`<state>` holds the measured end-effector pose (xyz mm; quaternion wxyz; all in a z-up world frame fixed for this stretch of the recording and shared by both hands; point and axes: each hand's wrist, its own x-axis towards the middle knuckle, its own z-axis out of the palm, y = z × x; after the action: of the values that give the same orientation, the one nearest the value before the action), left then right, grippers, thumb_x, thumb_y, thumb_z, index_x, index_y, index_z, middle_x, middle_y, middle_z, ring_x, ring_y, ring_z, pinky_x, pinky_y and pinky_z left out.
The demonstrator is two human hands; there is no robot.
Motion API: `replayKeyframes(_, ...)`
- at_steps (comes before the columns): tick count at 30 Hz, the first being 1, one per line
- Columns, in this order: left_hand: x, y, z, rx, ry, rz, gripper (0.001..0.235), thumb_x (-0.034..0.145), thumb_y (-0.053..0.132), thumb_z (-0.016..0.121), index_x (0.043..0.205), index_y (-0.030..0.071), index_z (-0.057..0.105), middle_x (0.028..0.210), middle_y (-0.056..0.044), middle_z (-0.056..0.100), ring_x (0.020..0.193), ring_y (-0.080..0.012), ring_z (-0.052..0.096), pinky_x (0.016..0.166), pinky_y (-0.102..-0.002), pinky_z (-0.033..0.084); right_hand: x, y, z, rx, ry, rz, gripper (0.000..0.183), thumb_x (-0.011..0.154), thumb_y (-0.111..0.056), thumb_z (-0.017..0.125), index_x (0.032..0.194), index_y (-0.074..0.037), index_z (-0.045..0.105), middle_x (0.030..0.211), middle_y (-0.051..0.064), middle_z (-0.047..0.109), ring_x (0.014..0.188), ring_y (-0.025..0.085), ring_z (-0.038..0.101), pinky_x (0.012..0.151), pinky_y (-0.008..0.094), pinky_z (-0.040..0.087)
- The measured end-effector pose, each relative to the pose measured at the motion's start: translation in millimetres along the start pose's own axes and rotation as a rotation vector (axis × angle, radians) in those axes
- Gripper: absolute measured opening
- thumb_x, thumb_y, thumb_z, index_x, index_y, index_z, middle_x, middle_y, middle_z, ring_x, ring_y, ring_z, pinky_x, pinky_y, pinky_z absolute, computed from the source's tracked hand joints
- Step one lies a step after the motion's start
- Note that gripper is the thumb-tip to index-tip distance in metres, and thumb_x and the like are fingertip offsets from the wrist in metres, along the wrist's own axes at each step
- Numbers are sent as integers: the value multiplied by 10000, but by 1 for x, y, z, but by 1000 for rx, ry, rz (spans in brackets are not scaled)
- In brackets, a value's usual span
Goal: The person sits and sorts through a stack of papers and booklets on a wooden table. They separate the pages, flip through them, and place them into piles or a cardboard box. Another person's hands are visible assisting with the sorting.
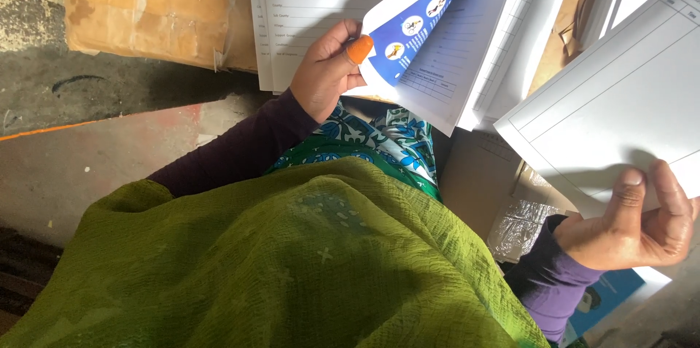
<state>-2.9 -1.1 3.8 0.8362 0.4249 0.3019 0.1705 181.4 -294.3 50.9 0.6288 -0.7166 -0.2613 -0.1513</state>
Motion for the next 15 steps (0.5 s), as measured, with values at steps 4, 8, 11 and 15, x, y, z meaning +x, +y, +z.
replayKeyframes(4, 1, -2, -2, 14, -4, 3, 178, 920, 278, 583, 1016, 132, 552, 1082, -55, 674, 977, -200, 666, 890, -420, 592, 1, -1, 5, -22, 15, -24, 182, 910, 18, 745, 1081, 13, 684, 952, 193, 633, 926, 325, 646, 1001, 456, 483)
replayKeyframes(8, 0, -3, -3, 3, -24, 16, 194, 916, 290, 591, 1019, 132, 548, 1067, -68, 679, 967, -202, 671, 881, -419, 594, -1, 1, 4, 6, 29, 4, 187, 910, 36, 752, 1082, 28, 680, 967, 181, 639, 951, 326, 656, 956, 457, 529)
replayKeyframes(11, 0, -2, -3, 5, -19, 16, 190, 917, 286, 592, 1018, 130, 552, 1059, -62, 680, 956, -198, 674, 870, -420, 600, -1, 1, 3, -36, 42, 35, 182, 902, -5, 767, 1070, -10, 696, 965, 152, 673, 963, 299, 683, 1067, 525, 305)
replayKeyframes(15, 0, -3, -4, 12, -19, 8, 194, 916, 290, 589, 1022, 133, 549, 1067, -68, 682, 963, -206, 677, 875, -418, 597, 0, 1, 4, -13, -17, -46, 182, 939, 71, 734, 1106, 45, 666, 991, 207, 640, 949, 364, 659, 916, 499, 545)
